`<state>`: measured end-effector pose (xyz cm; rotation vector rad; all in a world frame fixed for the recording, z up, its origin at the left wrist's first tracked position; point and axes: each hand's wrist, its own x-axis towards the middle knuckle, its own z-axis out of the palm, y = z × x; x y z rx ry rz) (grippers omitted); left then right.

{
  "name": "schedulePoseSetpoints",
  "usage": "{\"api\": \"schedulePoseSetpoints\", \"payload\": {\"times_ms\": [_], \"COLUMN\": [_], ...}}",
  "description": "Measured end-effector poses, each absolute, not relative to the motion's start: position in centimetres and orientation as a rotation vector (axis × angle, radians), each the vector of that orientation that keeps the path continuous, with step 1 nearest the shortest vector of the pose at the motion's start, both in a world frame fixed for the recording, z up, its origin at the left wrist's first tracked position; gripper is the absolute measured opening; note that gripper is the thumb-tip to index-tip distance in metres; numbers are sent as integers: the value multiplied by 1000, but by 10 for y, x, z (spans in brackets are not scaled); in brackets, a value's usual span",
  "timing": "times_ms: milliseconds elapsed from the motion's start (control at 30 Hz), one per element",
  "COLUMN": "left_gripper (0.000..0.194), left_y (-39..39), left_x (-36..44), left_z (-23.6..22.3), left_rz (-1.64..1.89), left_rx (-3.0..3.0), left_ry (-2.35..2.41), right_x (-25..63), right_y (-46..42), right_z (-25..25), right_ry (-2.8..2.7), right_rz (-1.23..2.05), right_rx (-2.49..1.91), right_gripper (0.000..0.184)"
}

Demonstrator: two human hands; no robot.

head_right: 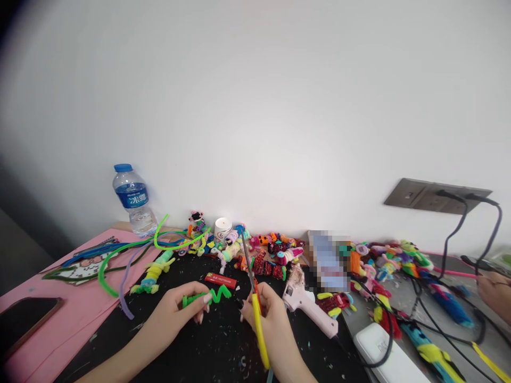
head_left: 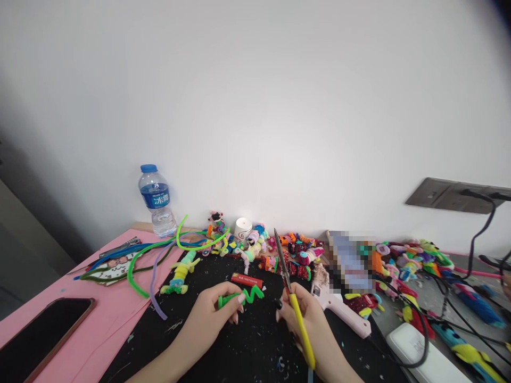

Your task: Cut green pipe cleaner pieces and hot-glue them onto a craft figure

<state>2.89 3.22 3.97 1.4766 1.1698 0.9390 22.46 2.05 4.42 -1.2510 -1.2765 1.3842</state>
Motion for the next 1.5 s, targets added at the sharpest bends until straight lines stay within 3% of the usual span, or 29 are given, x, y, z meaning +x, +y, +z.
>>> {"api": "schedulePoseSetpoints", "payload": {"times_ms": [267, 533, 900, 1333, 1500], "left_gripper": [19, 19, 14, 21, 22], "left_y": [40, 39, 30, 23, 24], "left_x": [19, 21, 31, 34, 34], "left_z": [36, 38, 41, 45, 45], "left_rz": [1222, 1350, 1302, 1089, 1079], "left_rx": [1367, 1068, 933, 1062, 1032], "left_ry": [1324, 1142, 912, 878, 884], "right_x": [230, 232, 224, 223, 222], "right_y": [14, 0, 0, 2, 4], "right_z": [51, 71, 71, 69, 64], "right_ry": [-1491, -1884, -2160, -2119, -2068], "right_rz": [1548, 1107, 956, 972, 1029], "right_rx": [-1196, -1552, -1709, -1745, -1686], "right_gripper": [57, 44, 21, 24, 34]}}
